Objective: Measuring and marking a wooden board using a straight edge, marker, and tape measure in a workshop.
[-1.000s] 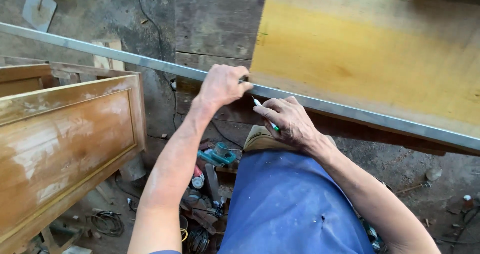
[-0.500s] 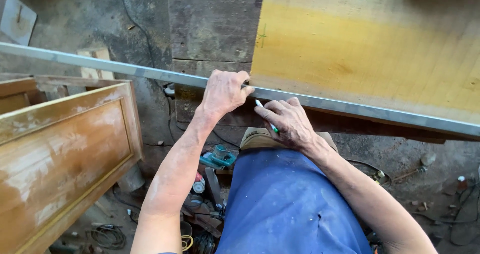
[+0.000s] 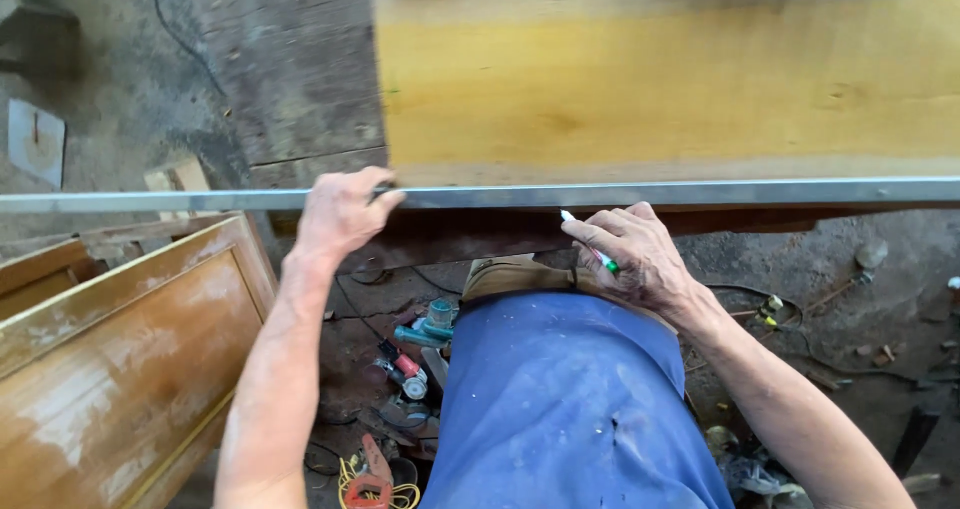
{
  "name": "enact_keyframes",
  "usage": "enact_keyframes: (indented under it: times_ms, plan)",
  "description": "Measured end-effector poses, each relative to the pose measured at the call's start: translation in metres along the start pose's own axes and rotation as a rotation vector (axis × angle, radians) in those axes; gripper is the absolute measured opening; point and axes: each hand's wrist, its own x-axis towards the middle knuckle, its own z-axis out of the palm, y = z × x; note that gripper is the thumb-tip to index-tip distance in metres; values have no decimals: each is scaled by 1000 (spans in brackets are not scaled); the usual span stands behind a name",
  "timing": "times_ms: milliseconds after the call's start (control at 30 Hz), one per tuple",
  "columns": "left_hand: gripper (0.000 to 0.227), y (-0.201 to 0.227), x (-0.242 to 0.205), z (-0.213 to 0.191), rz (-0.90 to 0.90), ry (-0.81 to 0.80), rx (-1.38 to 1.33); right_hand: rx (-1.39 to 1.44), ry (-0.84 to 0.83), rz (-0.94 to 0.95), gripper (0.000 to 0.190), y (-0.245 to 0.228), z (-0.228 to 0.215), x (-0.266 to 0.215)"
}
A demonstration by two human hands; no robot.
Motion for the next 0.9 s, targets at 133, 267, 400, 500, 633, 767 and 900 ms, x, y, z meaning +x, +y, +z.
enact_keyframes:
  times_ms: [133, 267, 400, 500, 633, 767, 900]
  plan:
    - [22, -5, 2, 1, -39, -22, 12, -8, 32, 26, 24, 32, -30, -30]
    - [25, -2, 2, -7, -38, -40, 48, 29, 56, 75, 26, 62, -64, -60]
    - [23, 17, 6, -17, 20, -40, 155, 62, 82, 118, 23, 97, -97, -94]
    - [40, 53, 21, -32, -403, -347, 163, 47, -21, 134, 42, 124, -120, -123]
    - [31, 59, 18, -31, -447, -255, 176, 57, 56, 170, 35, 148, -153, -151]
    - [29, 41, 13, -26, -518, -224, 230, 112, 138, 274, 31, 169, -181, -176]
    - [33, 88, 31, -40, -735, -311, 198, 137, 115, 347, 32, 189, -209, -200]
